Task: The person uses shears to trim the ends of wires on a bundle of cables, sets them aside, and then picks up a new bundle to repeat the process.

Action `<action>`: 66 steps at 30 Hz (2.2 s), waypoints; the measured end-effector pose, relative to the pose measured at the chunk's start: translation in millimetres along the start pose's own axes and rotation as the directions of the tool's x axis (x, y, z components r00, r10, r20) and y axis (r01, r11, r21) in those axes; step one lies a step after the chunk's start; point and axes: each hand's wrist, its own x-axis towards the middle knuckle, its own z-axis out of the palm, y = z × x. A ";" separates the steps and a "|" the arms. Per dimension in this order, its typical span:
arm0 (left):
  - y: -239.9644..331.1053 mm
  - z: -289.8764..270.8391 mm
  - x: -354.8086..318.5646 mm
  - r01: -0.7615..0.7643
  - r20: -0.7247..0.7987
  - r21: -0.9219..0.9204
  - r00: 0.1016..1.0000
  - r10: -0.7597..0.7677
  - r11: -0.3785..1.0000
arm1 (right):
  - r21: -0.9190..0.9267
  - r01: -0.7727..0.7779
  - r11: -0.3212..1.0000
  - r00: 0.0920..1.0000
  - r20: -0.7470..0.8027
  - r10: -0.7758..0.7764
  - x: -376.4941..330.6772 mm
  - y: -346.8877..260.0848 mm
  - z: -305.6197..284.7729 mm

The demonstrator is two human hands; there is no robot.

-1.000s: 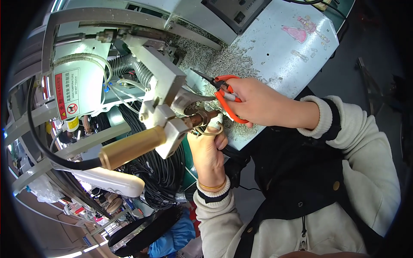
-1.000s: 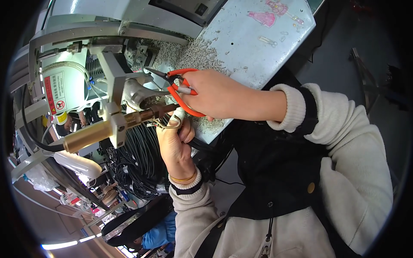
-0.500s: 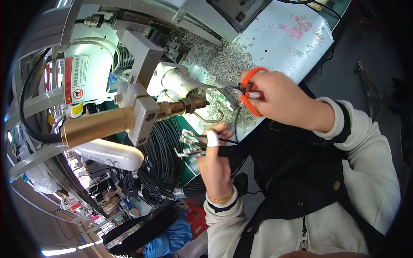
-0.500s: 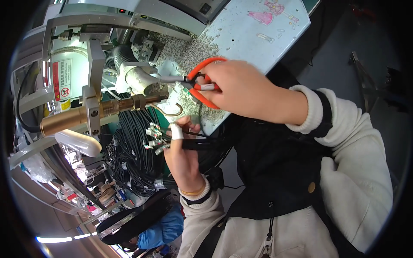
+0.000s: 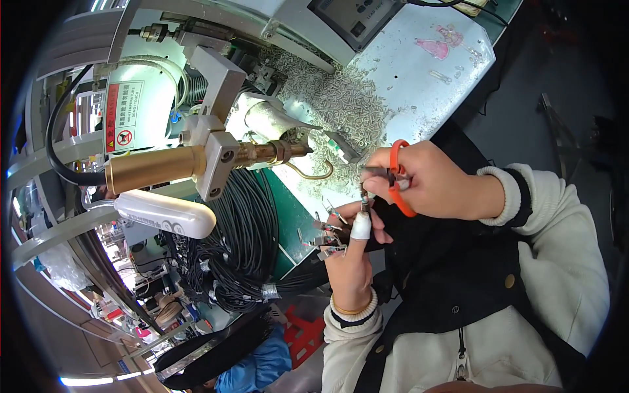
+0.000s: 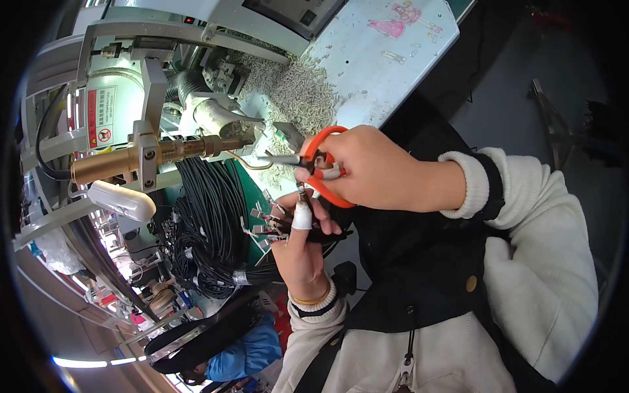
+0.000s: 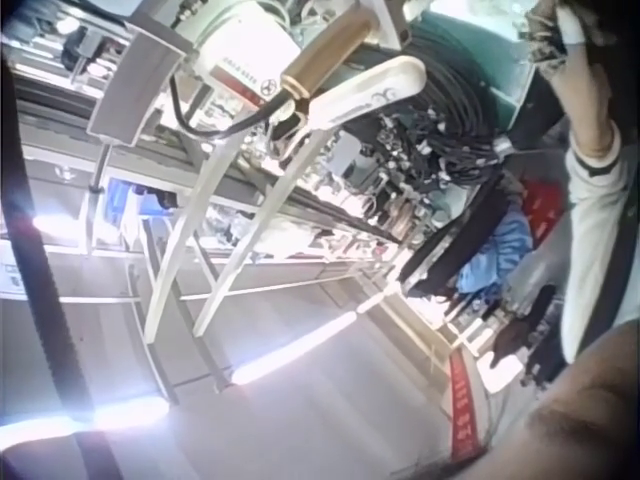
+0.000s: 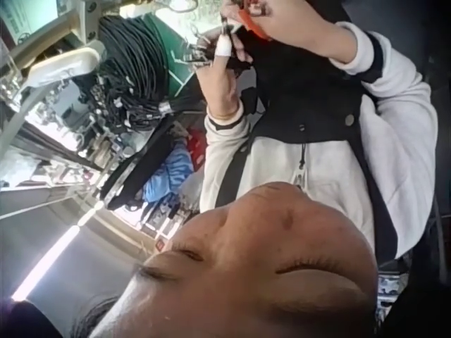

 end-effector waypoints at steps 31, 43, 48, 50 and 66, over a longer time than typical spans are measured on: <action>-16.4 -4.9 4.5 -0.506 0.195 0.811 0.708 0.679 0.294 | -0.285 0.244 0.927 0.967 0.004 -0.253 -17.3 9.5 11.4; -22.2 -3.1 -1.6 -0.434 0.042 0.773 0.763 0.645 0.463 | -0.135 0.164 0.977 0.986 -0.009 -0.166 -15.5 4.3 16.7; -18.4 -3.3 -3.1 -0.420 0.099 0.827 0.762 0.640 0.373 | -0.041 0.089 0.995 0.996 0.020 -0.088 -15.7 2.8 17.1; -19.4 -1.0 -1.8 -0.423 0.022 0.745 0.789 0.614 0.516 | 0.128 -0.062 0.990 0.996 0.064 0.054 -14.3 -1.0 15.2; -11.3 -4.4 -0.8 -0.265 -0.226 0.331 0.910 0.349 0.906 | -0.395 -0.039 0.918 0.968 0.211 0.133 -19.8 1.4 1.7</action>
